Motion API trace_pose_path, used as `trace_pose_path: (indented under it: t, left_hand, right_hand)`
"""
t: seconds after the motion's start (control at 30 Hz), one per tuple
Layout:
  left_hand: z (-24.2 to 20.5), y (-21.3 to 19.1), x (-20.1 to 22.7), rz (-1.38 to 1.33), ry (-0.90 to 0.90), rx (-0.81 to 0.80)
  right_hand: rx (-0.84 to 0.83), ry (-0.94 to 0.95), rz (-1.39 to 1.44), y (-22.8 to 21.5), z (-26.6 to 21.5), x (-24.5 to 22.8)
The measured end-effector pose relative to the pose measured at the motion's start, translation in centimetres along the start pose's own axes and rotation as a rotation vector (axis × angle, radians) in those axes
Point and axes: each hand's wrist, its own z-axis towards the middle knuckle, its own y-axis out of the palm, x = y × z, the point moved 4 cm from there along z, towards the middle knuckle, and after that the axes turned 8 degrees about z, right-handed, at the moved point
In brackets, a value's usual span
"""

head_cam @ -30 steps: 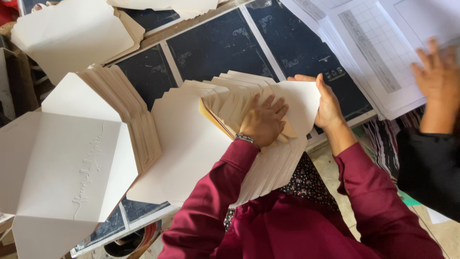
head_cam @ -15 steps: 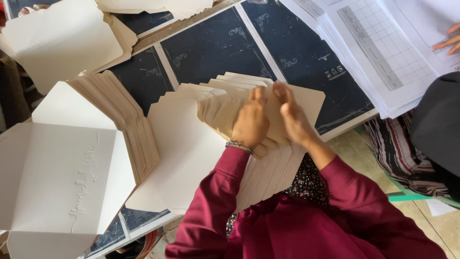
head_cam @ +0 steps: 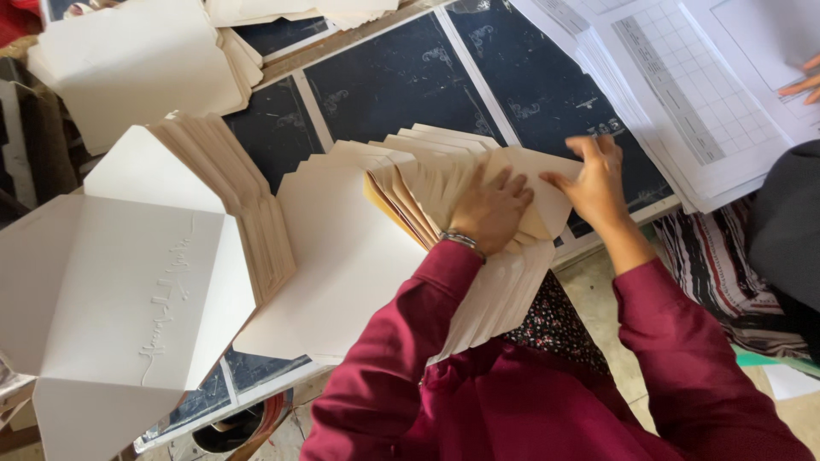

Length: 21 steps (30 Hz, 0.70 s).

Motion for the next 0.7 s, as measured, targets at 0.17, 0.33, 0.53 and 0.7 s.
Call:
trace_pose_path:
  t: [0.17,0.33,0.53,0.7]
  left_hand:
    - [1.7,1.9,1.1,-0.057,0.009,0.016]
    - [1.5,1.3,1.4,-0.034,-0.045,0.024]
    - [-0.1,1.5,0.3,-0.072,-0.042,0.050]
    - [-1.4,0.5,0.0,-0.057,-0.056,0.044]
  right_hand:
    - [-0.228,0.340,-0.052,0.7,-0.7,3.3]
    - [-0.304,0.414,-0.107,0.9,-0.2,3.4]
    - [-0.325,0.433,-0.096,0.9,0.3,3.5]
    - [-0.070,0.275,0.127,1.6,0.3,3.0]
